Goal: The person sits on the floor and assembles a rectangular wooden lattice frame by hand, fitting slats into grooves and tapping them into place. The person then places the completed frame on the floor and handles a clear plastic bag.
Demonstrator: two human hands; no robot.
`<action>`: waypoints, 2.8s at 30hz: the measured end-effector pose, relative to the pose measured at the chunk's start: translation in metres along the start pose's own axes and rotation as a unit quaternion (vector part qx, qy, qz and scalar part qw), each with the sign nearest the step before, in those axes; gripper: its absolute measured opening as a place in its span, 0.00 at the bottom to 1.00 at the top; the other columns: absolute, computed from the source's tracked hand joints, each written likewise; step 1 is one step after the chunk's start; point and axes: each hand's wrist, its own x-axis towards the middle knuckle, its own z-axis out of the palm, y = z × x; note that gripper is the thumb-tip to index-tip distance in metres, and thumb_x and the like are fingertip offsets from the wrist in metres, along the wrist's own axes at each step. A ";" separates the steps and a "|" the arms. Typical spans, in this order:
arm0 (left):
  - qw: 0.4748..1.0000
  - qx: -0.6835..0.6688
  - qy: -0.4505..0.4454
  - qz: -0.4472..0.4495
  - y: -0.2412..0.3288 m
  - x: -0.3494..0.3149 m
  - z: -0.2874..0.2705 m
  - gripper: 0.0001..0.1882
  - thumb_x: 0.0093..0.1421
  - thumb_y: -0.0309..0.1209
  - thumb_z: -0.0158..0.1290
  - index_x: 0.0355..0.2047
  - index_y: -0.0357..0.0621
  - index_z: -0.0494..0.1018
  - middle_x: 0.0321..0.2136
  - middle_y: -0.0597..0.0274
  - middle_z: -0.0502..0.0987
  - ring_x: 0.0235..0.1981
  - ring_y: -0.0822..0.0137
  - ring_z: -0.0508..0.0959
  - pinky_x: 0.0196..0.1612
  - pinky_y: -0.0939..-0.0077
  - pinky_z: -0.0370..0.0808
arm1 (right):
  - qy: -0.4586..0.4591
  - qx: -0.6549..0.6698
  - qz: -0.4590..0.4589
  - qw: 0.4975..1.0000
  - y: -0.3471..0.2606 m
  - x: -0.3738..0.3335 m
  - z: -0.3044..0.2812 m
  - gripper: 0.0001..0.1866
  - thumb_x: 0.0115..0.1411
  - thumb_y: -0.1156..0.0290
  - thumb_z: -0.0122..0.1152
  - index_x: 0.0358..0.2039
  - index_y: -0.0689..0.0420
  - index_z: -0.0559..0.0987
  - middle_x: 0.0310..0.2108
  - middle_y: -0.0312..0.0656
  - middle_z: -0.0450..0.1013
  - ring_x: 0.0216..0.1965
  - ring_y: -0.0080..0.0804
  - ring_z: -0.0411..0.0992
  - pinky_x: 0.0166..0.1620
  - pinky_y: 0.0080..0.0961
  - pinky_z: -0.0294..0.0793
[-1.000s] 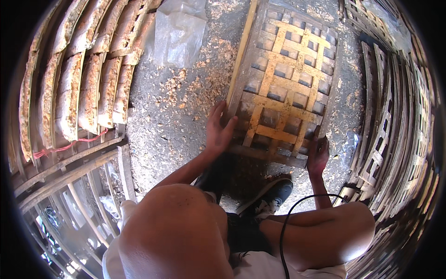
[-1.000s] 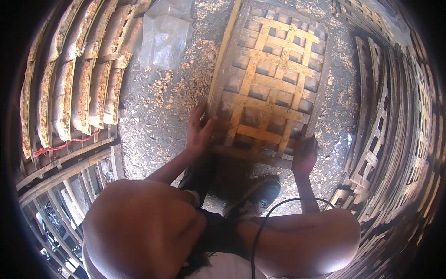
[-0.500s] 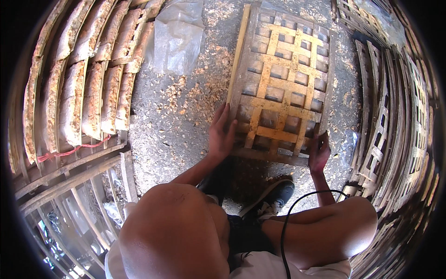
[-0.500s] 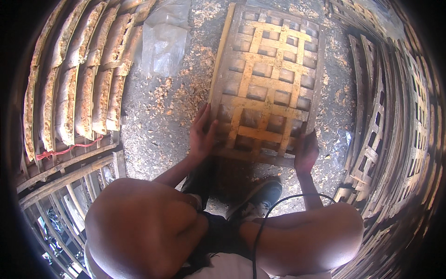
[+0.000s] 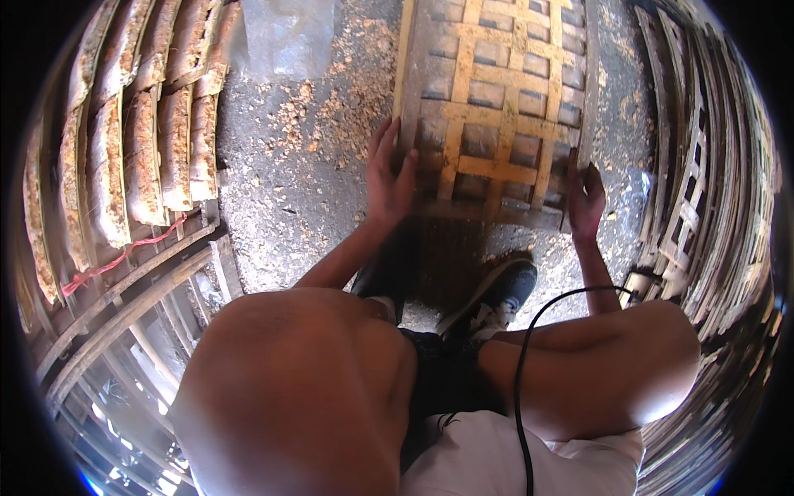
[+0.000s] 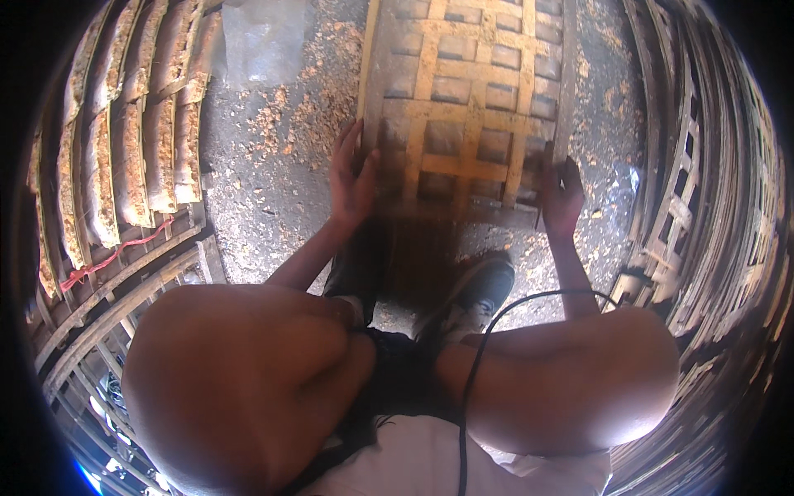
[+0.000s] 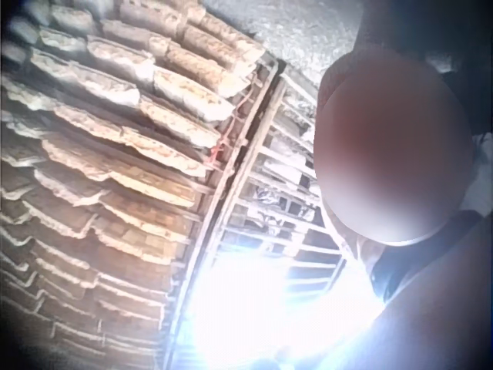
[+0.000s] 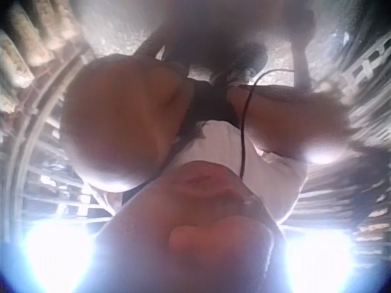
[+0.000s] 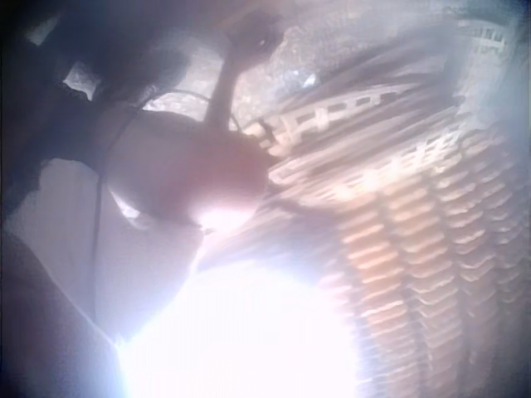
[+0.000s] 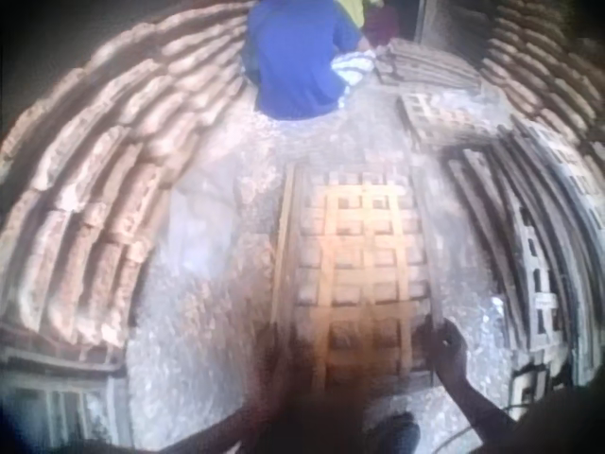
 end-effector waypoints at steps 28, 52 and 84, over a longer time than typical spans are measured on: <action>0.982 0.133 -0.113 0.078 0.025 -0.004 -0.019 0.44 0.50 0.28 0.72 0.67 0.45 0.67 0.69 0.39 0.61 0.68 0.37 0.67 0.65 0.48 0.73 | 0.020 -0.039 -0.019 0.999 0.012 -0.023 -0.003 0.20 0.62 0.69 0.74 0.51 0.59 0.76 0.36 0.41 0.76 0.39 0.30 0.76 0.43 0.30 0.77; 1.000 0.003 -0.011 0.019 0.047 -0.030 -0.033 0.35 0.54 0.19 0.61 0.65 0.41 0.70 0.55 0.44 0.81 0.53 0.50 0.84 0.53 0.61 0.82 | 0.067 -0.044 -0.022 0.997 -0.013 -0.042 -0.013 0.11 0.69 0.67 0.58 0.43 0.61 0.71 0.32 0.55 0.75 0.35 0.59 0.76 0.39 0.48 0.73; 0.953 -0.302 -0.015 -0.014 0.069 0.045 -0.029 0.27 0.65 0.31 0.61 0.63 0.39 0.72 0.59 0.43 0.75 0.62 0.53 0.77 0.59 0.61 0.78 | 0.091 0.052 0.094 0.990 0.014 0.018 -0.065 0.26 0.74 0.51 0.58 0.23 0.57 0.72 0.15 0.31 0.62 0.16 0.19 0.56 0.19 0.28 0.54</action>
